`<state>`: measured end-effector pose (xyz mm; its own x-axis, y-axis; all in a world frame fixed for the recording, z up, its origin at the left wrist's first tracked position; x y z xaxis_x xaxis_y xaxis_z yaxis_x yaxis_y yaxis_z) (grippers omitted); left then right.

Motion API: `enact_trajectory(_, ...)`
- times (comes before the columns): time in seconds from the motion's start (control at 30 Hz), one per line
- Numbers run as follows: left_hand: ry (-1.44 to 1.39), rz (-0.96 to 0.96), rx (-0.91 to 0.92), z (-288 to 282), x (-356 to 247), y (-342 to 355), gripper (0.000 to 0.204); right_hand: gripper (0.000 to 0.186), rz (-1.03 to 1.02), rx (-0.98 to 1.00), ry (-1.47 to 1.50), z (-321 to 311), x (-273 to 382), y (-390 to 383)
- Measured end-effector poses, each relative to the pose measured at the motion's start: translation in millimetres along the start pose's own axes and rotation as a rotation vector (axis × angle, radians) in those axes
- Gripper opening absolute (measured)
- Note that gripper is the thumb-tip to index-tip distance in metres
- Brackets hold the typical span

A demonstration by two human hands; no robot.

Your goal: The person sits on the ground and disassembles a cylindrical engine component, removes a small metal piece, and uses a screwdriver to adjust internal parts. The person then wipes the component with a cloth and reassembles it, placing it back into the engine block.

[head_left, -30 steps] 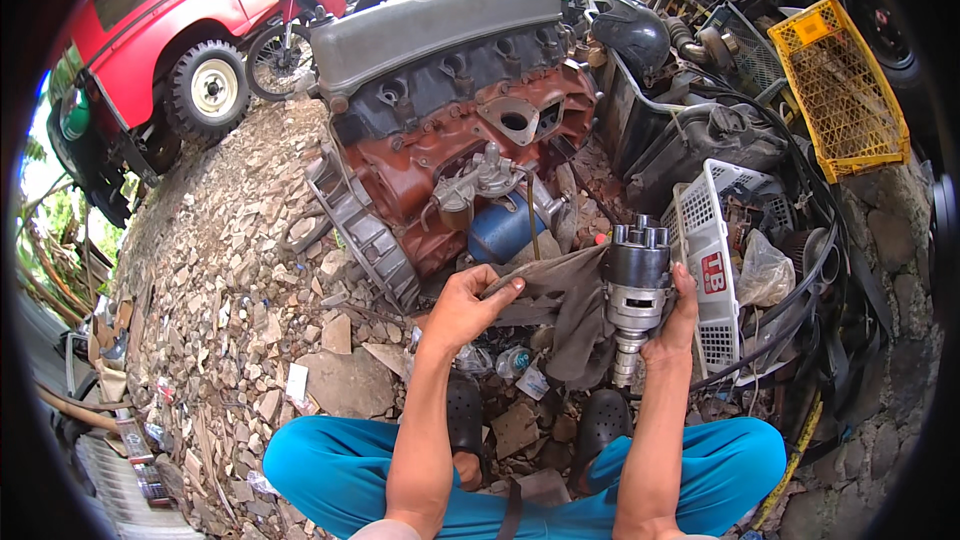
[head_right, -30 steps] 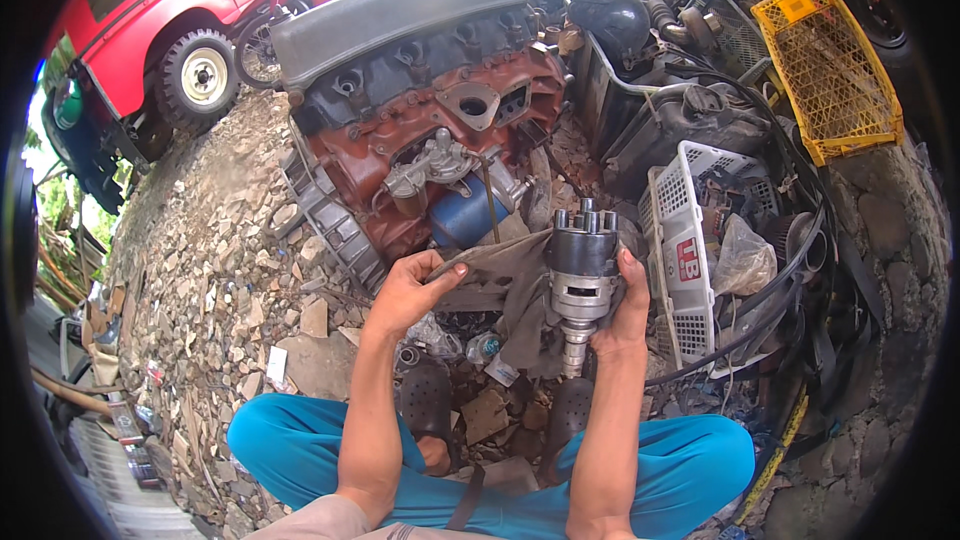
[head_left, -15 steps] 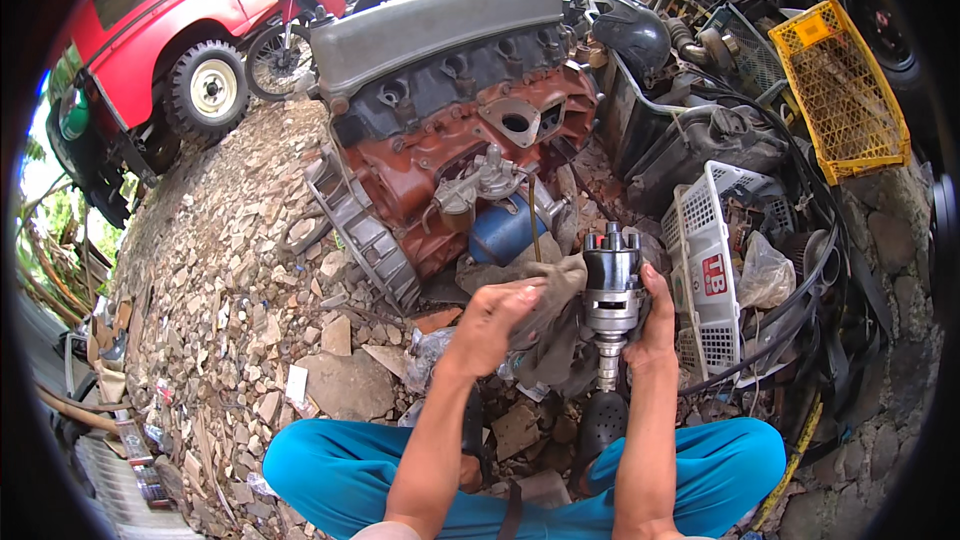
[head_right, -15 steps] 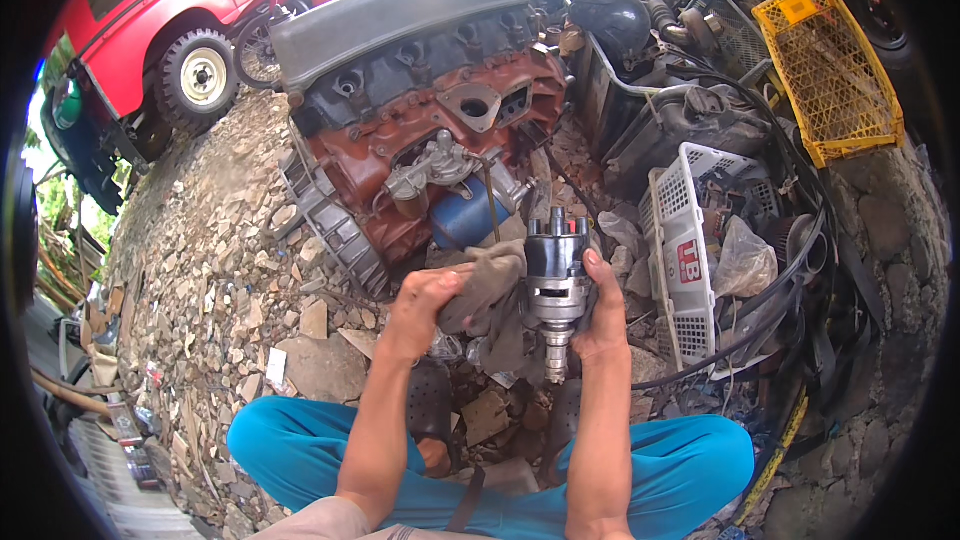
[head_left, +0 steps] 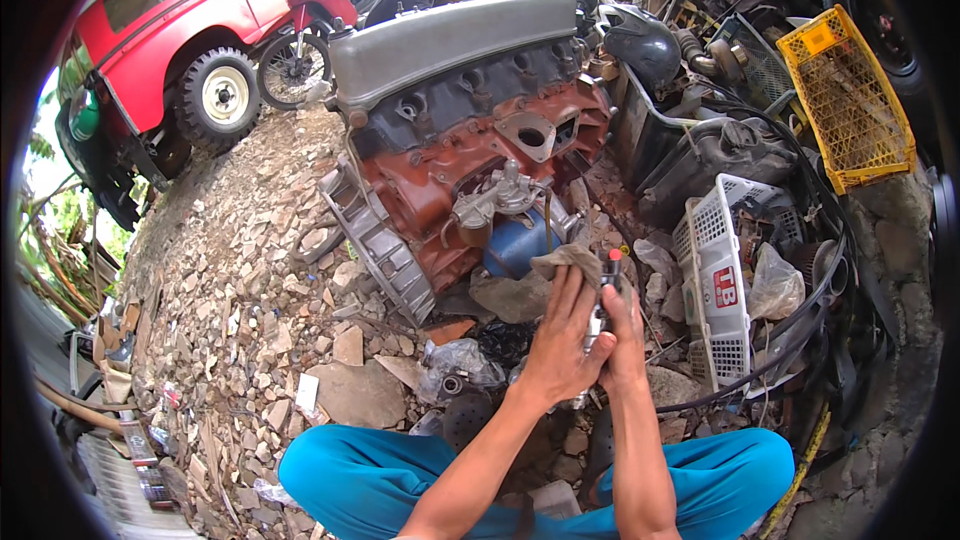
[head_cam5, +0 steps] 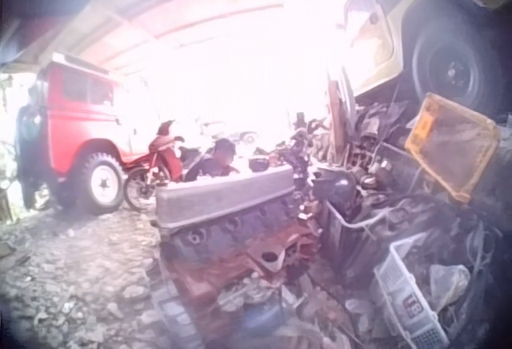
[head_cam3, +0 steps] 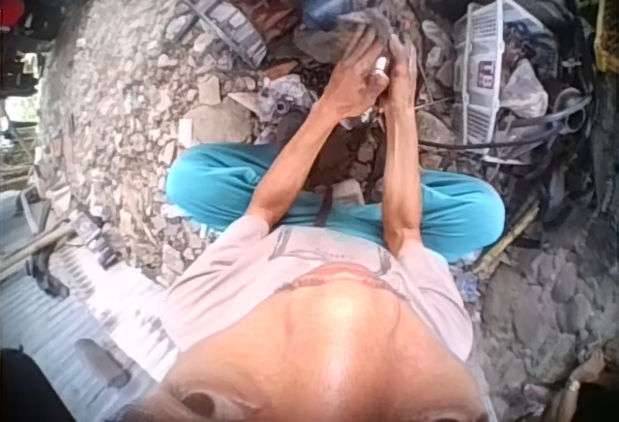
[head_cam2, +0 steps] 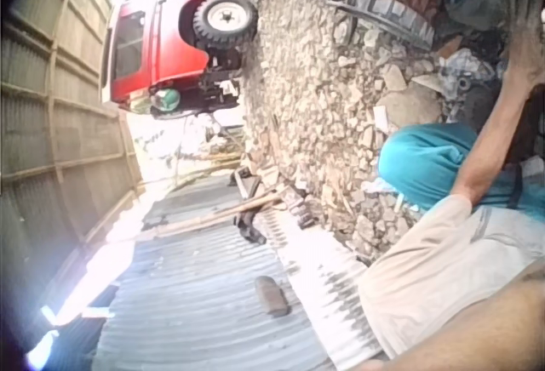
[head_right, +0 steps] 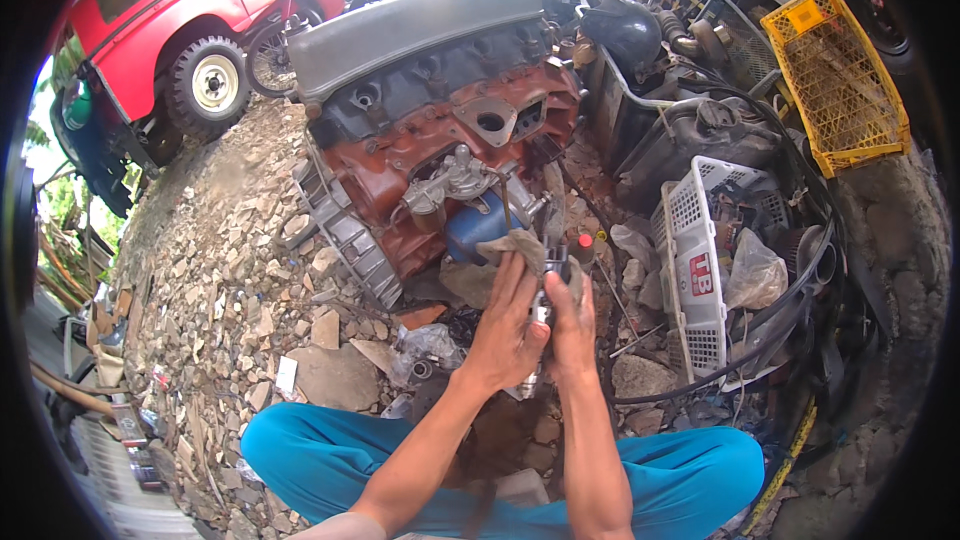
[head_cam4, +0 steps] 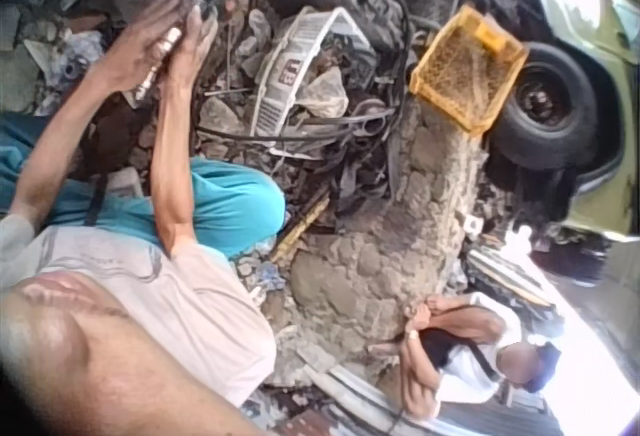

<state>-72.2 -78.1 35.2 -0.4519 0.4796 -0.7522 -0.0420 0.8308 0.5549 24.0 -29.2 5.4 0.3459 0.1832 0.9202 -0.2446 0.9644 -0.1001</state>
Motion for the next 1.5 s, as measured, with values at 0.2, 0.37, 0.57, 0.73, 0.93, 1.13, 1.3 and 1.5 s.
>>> enact_trajectory(0.2,-0.048,0.014,0.083,11.9,4.9,-7.1,0.085,0.047,-0.032,-0.133,0.007,-3.5,21.8,6.3)
enact_trajectory(0.37,0.019,-0.09,-0.12,-0.8,0.0,5.3,0.089,0.047,-0.106,-0.166,-0.08,10.4,15.1,-0.4)
enact_trajectory(0.57,0.094,-0.001,-0.022,8.3,-12.1,-10.5,0.095,0.064,-0.073,-0.362,-0.061,-10.9,19.5,14.3)
enact_trajectory(0.73,0.122,0.033,-0.093,-1.5,-20.6,-6.2,0.088,0.042,-0.112,-0.194,0.133,-3.7,33.9,18.7)
enact_trajectory(0.93,0.119,0.066,-0.191,-23.7,-22.7,2.9,0.075,0.043,-0.017,-0.073,0.297,17.9,34.4,10.6)
enact_trajectory(1.13,0.17,0.174,-0.163,-24.3,-28.5,5.9,0.077,0.043,0.01,-0.028,0.324,13.4,32.5,12.3)
enact_trajectory(1.3,0.226,0.212,-0.199,-22.5,-29.5,0.7,0.07,0.036,-0.088,-0.217,0.062,20.5,39.9,0.7)
enact_trajectory(1.5,0.207,0.304,-0.188,-18.7,-27.4,-3.9,0.072,0.037,-0.09,-0.206,-0.008,15.5,42.4,-0.9)
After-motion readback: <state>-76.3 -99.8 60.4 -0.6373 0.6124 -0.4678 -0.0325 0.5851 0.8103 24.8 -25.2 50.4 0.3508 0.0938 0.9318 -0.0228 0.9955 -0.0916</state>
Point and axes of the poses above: each hand's wrist, its own y-axis towards the middle knuckle, its own z-axis out of the palm, x = y × z, the point moved 4 cm from there along y, towards the middle knuckle, and after that the axes turned 8 degrees about -y, right-handed, at the moved point
